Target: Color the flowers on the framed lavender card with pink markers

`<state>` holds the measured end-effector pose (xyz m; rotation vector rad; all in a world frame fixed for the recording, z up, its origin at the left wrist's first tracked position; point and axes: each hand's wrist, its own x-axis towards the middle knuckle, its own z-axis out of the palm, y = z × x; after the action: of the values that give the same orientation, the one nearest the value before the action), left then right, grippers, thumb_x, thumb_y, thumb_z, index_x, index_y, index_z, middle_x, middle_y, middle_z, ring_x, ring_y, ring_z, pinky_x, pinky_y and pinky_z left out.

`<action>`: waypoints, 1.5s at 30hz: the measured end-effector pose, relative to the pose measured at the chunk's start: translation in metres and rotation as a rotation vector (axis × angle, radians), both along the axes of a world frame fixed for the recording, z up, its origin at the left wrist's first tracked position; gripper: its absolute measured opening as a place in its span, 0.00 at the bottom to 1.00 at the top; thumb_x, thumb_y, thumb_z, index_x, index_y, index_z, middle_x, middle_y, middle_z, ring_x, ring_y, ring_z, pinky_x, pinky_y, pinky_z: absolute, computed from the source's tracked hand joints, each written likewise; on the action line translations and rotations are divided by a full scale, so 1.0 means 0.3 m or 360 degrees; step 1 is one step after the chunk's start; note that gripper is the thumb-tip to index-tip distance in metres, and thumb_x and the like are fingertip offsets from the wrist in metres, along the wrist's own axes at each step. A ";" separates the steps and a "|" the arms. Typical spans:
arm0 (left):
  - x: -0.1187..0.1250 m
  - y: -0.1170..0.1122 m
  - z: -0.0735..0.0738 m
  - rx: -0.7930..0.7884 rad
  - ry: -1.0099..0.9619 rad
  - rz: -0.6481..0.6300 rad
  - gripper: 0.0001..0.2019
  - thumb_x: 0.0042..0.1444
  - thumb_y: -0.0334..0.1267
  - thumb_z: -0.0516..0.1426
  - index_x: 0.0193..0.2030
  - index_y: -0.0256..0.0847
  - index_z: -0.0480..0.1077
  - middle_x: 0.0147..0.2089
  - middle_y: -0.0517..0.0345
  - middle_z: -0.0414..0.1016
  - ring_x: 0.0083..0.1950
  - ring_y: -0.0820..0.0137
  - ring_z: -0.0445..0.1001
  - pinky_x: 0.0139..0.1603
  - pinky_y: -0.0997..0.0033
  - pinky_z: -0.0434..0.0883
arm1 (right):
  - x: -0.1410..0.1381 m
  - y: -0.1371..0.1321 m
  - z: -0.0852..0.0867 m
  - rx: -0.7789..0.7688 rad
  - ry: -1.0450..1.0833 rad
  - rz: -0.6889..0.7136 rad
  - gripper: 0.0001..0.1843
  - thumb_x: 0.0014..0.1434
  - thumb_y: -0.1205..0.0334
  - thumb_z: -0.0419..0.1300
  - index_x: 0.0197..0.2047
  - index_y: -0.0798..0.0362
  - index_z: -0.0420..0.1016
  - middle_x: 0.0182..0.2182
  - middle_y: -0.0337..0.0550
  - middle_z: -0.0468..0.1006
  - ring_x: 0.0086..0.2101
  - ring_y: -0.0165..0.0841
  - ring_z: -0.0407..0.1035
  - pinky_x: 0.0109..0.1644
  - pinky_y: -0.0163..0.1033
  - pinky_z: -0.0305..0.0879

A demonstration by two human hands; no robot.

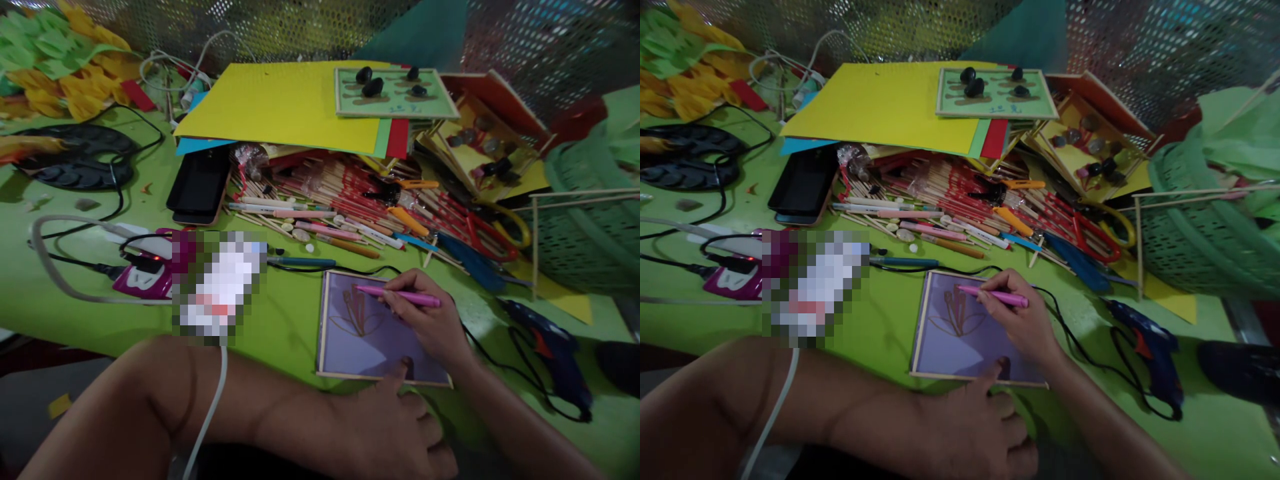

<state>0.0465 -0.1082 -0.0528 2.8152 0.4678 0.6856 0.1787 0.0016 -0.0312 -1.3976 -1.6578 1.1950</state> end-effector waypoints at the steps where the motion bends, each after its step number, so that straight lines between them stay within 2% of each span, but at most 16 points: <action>1: 0.001 -0.001 -0.001 -0.0009 -0.0001 -0.0001 0.09 0.58 0.39 0.66 0.46 0.47 0.79 0.36 0.60 0.78 0.37 0.64 0.76 0.56 0.34 0.74 | 0.000 0.000 -0.001 -0.0001 0.0002 -0.0004 0.10 0.61 0.54 0.68 0.37 0.50 0.76 0.29 0.39 0.78 0.27 0.31 0.68 0.29 0.36 0.63; 14: 0.002 -0.001 -0.004 -0.0021 -0.0004 -0.0012 0.09 0.59 0.38 0.65 0.46 0.47 0.79 0.37 0.60 0.78 0.37 0.63 0.77 0.57 0.32 0.73 | -0.004 -0.002 0.004 -0.0010 0.0011 -0.0007 0.09 0.60 0.55 0.68 0.37 0.50 0.76 0.30 0.39 0.79 0.27 0.30 0.69 0.29 0.36 0.63; 28: 0.000 -0.003 -0.001 0.0018 0.0020 0.0013 0.08 0.60 0.40 0.65 0.46 0.49 0.79 0.38 0.60 0.78 0.37 0.65 0.76 0.58 0.34 0.73 | -0.009 0.000 0.005 0.0007 0.0058 0.0002 0.08 0.61 0.56 0.68 0.37 0.49 0.76 0.30 0.39 0.80 0.28 0.32 0.71 0.30 0.37 0.65; 35: 0.001 -0.001 -0.003 -0.0015 0.0011 -0.0023 0.10 0.59 0.39 0.66 0.47 0.47 0.79 0.38 0.59 0.78 0.39 0.63 0.77 0.57 0.32 0.73 | -0.002 -0.001 -0.001 -0.0007 0.0048 -0.0003 0.09 0.61 0.55 0.69 0.37 0.49 0.75 0.30 0.39 0.80 0.29 0.32 0.72 0.31 0.37 0.65; 45: 0.004 -0.003 -0.007 -0.0007 -0.0010 0.0014 0.07 0.60 0.40 0.65 0.45 0.48 0.79 0.37 0.61 0.78 0.36 0.65 0.76 0.57 0.34 0.74 | -0.006 -0.002 0.004 -0.0018 0.0022 -0.0018 0.09 0.60 0.55 0.69 0.36 0.49 0.76 0.29 0.40 0.79 0.28 0.32 0.70 0.30 0.37 0.64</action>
<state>0.0477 -0.1090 -0.0550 2.8077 0.4807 0.6938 0.1768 0.0011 -0.0301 -1.4007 -1.6336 1.2068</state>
